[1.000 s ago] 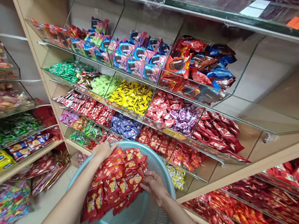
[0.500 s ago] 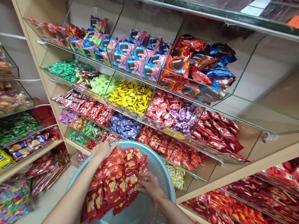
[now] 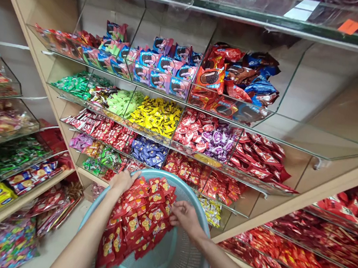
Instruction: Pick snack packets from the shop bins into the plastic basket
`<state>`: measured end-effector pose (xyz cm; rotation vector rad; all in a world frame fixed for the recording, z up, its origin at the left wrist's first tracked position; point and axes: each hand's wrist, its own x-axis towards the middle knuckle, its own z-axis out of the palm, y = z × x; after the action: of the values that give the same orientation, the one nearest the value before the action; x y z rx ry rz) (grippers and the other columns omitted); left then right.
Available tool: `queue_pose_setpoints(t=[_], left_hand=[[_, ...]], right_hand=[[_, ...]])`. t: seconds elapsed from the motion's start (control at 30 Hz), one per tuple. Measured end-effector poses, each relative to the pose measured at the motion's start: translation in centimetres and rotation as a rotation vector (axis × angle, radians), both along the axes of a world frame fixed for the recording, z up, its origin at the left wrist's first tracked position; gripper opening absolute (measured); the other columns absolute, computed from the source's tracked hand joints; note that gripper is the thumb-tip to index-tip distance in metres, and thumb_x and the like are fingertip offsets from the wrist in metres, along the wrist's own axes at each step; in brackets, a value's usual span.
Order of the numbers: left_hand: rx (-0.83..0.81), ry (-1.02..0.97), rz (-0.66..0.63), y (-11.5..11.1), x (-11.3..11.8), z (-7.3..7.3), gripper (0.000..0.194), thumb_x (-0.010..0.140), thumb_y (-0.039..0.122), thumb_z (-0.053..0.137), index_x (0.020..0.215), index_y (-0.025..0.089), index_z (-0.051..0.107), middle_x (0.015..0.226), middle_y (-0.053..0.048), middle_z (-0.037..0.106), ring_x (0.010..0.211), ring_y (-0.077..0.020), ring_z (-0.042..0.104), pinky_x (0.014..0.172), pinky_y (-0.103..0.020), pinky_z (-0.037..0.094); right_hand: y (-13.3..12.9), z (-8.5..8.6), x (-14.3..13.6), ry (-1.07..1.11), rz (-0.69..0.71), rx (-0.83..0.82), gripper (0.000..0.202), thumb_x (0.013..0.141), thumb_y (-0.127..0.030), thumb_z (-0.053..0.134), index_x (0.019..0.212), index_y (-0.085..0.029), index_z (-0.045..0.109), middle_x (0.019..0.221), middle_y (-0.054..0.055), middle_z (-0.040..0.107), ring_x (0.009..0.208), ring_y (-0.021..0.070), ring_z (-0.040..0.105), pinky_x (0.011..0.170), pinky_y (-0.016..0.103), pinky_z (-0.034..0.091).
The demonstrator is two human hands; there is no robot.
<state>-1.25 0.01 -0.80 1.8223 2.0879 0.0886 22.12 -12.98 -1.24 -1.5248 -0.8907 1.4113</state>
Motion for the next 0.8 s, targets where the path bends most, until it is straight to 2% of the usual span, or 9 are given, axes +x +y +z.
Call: queue_pose_setpoints(t=[0.1, 0.2, 0.23, 0.3, 0.43, 0.63, 0.8], left_hand=[[-0.003, -0.005, -0.004, 0.0, 0.0, 0.0, 0.082, 0.063, 0.076, 0.013, 0.096, 0.016, 0.057, 0.095, -0.016, 0.059, 0.089, -0.0313, 0.054, 0.074, -0.041, 0.039], [-0.009, -0.005, 0.000, 0.0, 0.0, 0.1, 0.082, 0.063, 0.076, 0.013, 0.096, 0.016, 0.057, 0.095, -0.016, 0.059, 0.089, -0.0313, 0.054, 0.074, -0.041, 0.039], [-0.009, -0.004, 0.002, -0.1, 0.0, 0.1, 0.081, 0.064, 0.076, 0.012, 0.096, 0.016, 0.057, 0.095, -0.016, 0.059, 0.089, -0.0314, 0.054, 0.074, -0.042, 0.039], [-0.005, -0.007, -0.001, -0.1, 0.0, 0.2, 0.080, 0.065, 0.075, 0.011, 0.094, 0.016, 0.058, 0.094, -0.015, 0.060, 0.088, -0.0312, 0.054, 0.074, -0.042, 0.039], [0.007, -0.002, -0.001, -0.2, -0.1, 0.2, 0.079, 0.066, 0.073, 0.012, 0.094, 0.015, 0.058, 0.094, -0.016, 0.060, 0.088, -0.0310, 0.054, 0.073, -0.040, 0.039], [0.030, 0.005, 0.006, 0.0, -0.1, -0.3, 0.072, 0.068, 0.071, 0.017, 0.091, 0.016, 0.059, 0.093, -0.016, 0.060, 0.088, -0.0312, 0.055, 0.073, -0.040, 0.039], [0.027, 0.008, 0.000, -0.2, -0.1, -0.1, 0.071, 0.068, 0.070, 0.017, 0.090, 0.017, 0.059, 0.092, -0.016, 0.060, 0.086, -0.0312, 0.055, 0.071, -0.040, 0.040]], right_hand=[[2.6, 1.5, 1.8, -0.248, -0.013, 0.283, 0.028, 0.068, -0.044, 0.053, 0.081, -0.019, 0.047, 0.060, -0.002, 0.054, 0.045, 0.0111, 0.052, 0.042, 0.023, 0.042], [6.9, 2.0, 4.0, -0.572, -0.109, 0.471, 0.018, 0.074, -0.035, 0.046, 0.082, -0.019, 0.050, 0.068, 0.001, 0.057, 0.056, 0.0107, 0.053, 0.054, 0.022, 0.042], [8.5, 1.8, 4.7, -0.674, -0.122, 0.456, 0.016, 0.073, -0.032, 0.046, 0.082, -0.019, 0.050, 0.070, 0.001, 0.058, 0.060, 0.0108, 0.054, 0.058, 0.021, 0.042], [11.4, 0.9, 5.9, -0.838, -0.110, 0.269, 0.014, 0.071, -0.028, 0.049, 0.081, -0.019, 0.051, 0.074, 0.001, 0.060, 0.066, 0.0113, 0.055, 0.062, 0.020, 0.041], [15.4, -1.7, 7.1, -0.904, -0.119, 0.076, 0.013, 0.064, -0.027, 0.055, 0.071, -0.016, 0.055, 0.066, 0.006, 0.060, 0.067, 0.0176, 0.057, 0.058, 0.023, 0.039], [17.8, -4.4, 7.0, -0.952, -0.134, -0.117, 0.023, 0.061, -0.037, 0.059, 0.063, -0.014, 0.056, 0.072, 0.014, 0.062, 0.071, 0.0237, 0.059, 0.055, 0.027, 0.040], [18.8, -5.7, 6.8, -0.955, -0.143, -0.159, 0.024, 0.059, -0.037, 0.061, 0.062, -0.014, 0.057, 0.074, 0.017, 0.062, 0.071, 0.0250, 0.059, 0.054, 0.028, 0.040]])
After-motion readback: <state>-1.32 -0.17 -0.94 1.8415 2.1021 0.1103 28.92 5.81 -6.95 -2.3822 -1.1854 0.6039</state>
